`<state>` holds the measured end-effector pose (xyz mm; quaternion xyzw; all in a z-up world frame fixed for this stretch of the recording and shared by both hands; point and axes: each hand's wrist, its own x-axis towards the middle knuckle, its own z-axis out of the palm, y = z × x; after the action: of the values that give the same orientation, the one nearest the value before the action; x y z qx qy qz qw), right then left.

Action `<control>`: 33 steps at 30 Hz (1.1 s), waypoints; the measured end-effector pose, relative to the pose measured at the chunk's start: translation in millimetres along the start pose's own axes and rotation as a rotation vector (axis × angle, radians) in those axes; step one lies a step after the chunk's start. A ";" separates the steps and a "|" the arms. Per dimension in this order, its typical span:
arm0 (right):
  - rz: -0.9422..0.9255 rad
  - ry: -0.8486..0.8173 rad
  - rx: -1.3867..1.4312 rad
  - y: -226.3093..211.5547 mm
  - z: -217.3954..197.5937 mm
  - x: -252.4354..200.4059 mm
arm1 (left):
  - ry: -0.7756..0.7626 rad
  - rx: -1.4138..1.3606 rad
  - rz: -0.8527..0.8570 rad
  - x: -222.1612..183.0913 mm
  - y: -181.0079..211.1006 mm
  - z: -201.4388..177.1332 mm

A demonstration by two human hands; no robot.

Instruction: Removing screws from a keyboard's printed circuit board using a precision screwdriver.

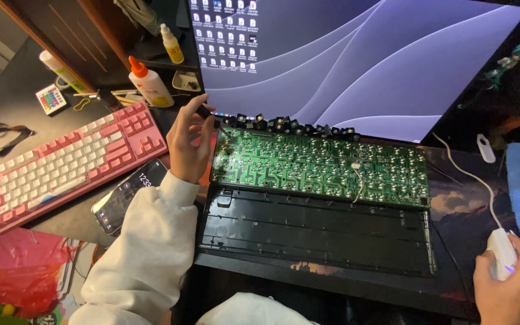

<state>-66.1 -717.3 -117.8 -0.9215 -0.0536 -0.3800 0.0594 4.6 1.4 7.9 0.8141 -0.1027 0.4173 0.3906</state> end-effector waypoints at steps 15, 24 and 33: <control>0.014 -0.019 -0.106 -15.4 -10.0 6.6 | -0.105 0.175 0.018 15.8 -5.9 12.5; -0.001 0.002 -0.100 -4.0 0.2 0.0 | -0.137 0.028 -0.016 13.0 -13.8 19.0; -0.010 0.000 -0.137 4.4 4.0 -7.4 | 0.006 0.159 0.119 2.2 -9.9 21.8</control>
<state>-67.9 -721.5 -126.2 -0.9233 -0.0319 -0.3828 -0.0056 23.9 -7.3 -3.5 0.8337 -0.1160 0.4491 0.2996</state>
